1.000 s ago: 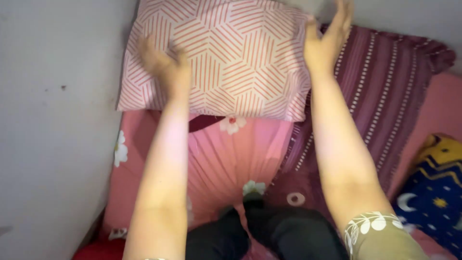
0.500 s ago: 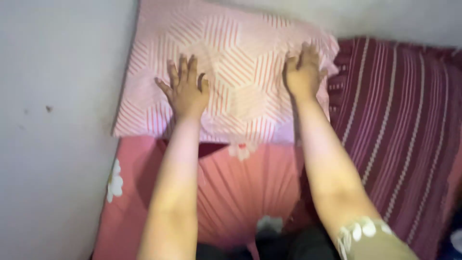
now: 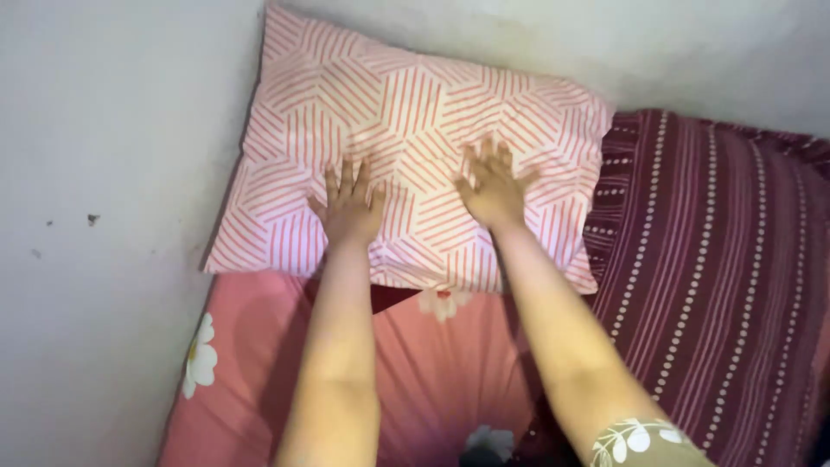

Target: Arranging pillows and bolsters on a bed and folding blankets.

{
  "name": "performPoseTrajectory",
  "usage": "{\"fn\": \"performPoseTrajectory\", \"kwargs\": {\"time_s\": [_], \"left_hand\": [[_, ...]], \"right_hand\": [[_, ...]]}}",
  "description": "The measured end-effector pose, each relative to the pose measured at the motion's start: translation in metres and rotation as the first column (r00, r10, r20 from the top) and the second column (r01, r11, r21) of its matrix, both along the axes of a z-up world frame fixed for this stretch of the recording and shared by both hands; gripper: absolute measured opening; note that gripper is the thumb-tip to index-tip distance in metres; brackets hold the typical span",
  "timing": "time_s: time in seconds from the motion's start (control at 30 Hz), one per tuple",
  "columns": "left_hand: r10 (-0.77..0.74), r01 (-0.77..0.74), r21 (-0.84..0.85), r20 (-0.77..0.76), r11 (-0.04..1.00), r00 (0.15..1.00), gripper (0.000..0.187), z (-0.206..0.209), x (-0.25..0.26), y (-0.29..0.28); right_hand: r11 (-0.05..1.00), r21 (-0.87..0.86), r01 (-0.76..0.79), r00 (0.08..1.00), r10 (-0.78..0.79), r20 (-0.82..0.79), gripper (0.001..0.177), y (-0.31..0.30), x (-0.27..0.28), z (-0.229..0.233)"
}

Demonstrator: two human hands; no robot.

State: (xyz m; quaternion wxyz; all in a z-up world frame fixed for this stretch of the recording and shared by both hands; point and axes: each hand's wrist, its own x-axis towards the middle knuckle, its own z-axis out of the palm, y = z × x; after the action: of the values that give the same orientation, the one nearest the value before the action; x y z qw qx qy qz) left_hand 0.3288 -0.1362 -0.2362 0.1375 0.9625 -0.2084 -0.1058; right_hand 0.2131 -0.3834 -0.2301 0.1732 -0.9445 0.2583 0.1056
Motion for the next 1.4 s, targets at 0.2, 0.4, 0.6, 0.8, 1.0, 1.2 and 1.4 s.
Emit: {"fn": "performPoseTrajectory", "kwargs": {"time_s": [0.2,0.4,0.6,0.8,1.0,1.2,1.4], "left_hand": [[0.004,0.011,-0.068,0.223,0.998,0.975,0.068,-0.054,-0.055,0.054],[-0.181,0.179,-0.045,-0.058,0.983,0.982,0.081,-0.014,-0.121,0.147],[-0.402,0.403,0.083,-0.03,0.911,0.915,0.022,-0.012,-0.105,0.164],[-0.249,0.256,-0.109,0.077,0.961,0.966,0.015,-0.019,-0.107,0.162],[-0.154,0.173,-0.286,0.085,0.943,0.984,0.03,0.067,-0.141,0.117],[-0.125,0.038,-0.475,-0.153,0.879,0.98,0.034,0.09,-0.165,0.132],[0.125,-0.264,-0.409,-0.335,0.873,0.934,0.037,0.158,-0.191,0.145]], "right_hand": [[0.95,-0.106,0.292,0.956,-0.291,0.025,0.068,0.022,-0.072,0.023],[0.986,-0.166,-0.025,0.889,0.098,0.447,0.049,0.065,-0.07,-0.032],[0.694,-0.203,-0.69,0.543,0.683,0.488,0.048,0.196,-0.097,-0.028],[0.869,-0.13,-0.477,0.791,0.489,0.367,0.033,0.147,-0.099,-0.051],[0.894,-0.007,-0.448,0.848,0.428,0.314,0.011,0.117,-0.123,-0.027],[0.881,0.462,-0.105,0.918,-0.094,0.386,0.017,0.097,-0.167,0.031],[0.574,0.816,-0.07,0.869,-0.367,0.333,0.008,0.099,-0.169,0.129]]}}
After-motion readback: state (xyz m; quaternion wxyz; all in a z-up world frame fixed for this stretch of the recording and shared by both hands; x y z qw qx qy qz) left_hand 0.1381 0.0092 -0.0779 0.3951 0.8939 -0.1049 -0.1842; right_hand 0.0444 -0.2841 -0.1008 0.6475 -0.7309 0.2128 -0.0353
